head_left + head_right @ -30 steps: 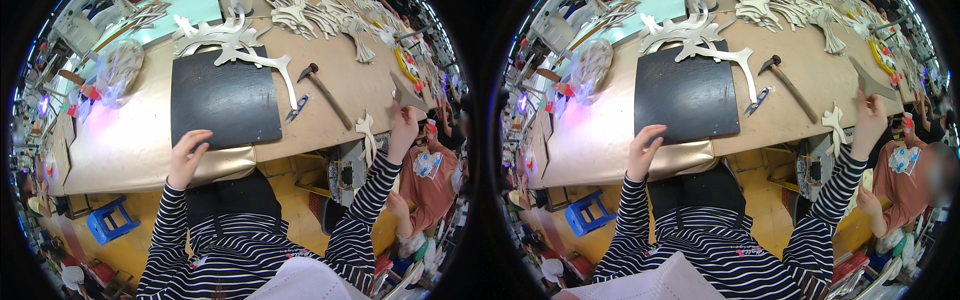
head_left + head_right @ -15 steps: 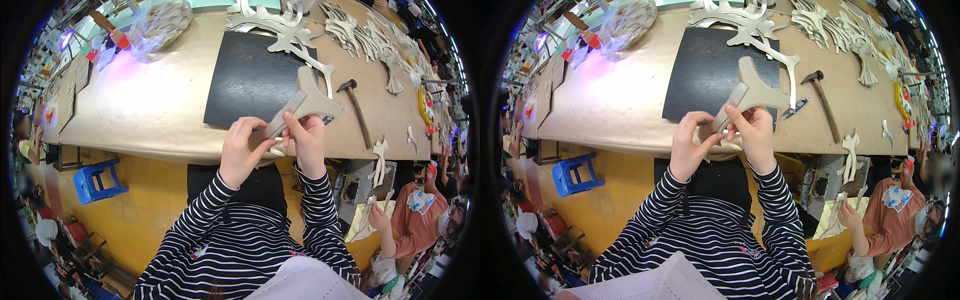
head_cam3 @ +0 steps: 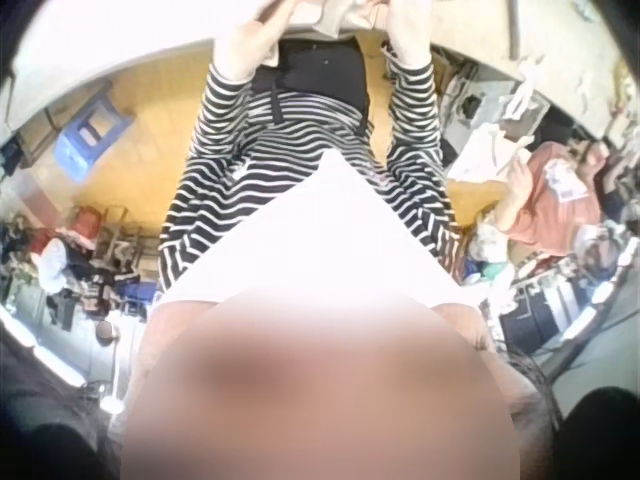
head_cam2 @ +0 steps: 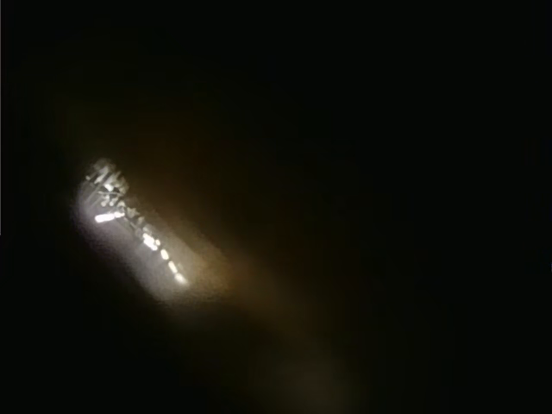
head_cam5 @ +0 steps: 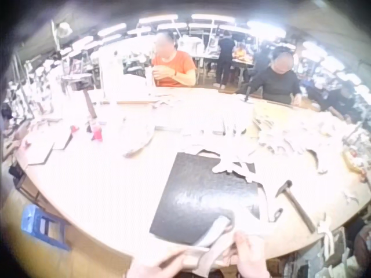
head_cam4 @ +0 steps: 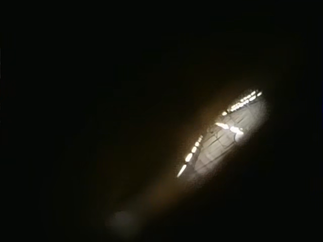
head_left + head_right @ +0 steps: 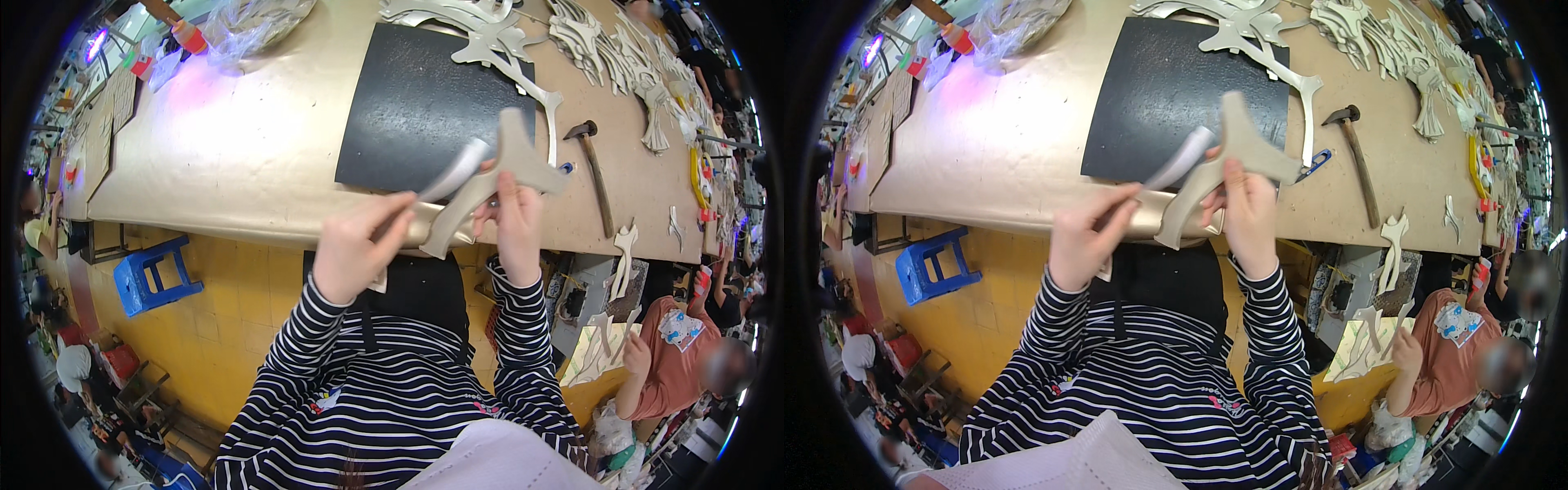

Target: The person repeatedly files the edges of white plastic pieces on a black mat, then taps them with a hammer. The person handles multiple pieces one at a time, filing and tapping each before setting it aside.

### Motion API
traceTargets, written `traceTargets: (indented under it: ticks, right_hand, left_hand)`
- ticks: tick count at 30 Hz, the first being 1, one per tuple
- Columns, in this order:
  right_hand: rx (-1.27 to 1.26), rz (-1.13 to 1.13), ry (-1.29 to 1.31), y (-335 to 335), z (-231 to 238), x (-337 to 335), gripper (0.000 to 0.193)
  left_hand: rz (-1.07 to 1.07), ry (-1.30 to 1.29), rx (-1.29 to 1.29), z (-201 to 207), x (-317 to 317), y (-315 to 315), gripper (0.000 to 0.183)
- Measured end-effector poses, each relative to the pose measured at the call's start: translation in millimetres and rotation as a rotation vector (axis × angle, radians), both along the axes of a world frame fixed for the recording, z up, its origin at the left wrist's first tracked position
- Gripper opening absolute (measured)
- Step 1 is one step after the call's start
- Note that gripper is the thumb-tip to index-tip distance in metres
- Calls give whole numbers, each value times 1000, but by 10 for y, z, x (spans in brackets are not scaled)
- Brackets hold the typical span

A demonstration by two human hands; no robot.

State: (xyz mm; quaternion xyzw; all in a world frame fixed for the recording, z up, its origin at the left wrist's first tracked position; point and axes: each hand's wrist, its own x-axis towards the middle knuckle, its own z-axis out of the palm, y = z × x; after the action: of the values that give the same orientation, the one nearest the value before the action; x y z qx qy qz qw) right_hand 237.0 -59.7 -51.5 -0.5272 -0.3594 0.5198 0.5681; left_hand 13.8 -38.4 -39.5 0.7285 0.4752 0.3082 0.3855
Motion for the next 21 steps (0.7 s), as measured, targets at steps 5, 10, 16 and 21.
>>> traceTargets:
  ticks: [5,10,16,21]
  right_hand:
    - [27,-203,127,54,22,182,37]
    - [172,-271,267,14,38,240,33]
    - [374,-457,-126,-166,62,166,35]
    - [630,41,-786,-301,3,-1,33]
  left_hand:
    - [337,-390,-165,129,-212,279,38]
    - [309,-801,-168,-52,89,617,49]
    - [242,-370,-77,-379,390,773,51]
    - [-88,-717,-720,-304,247,277,46]
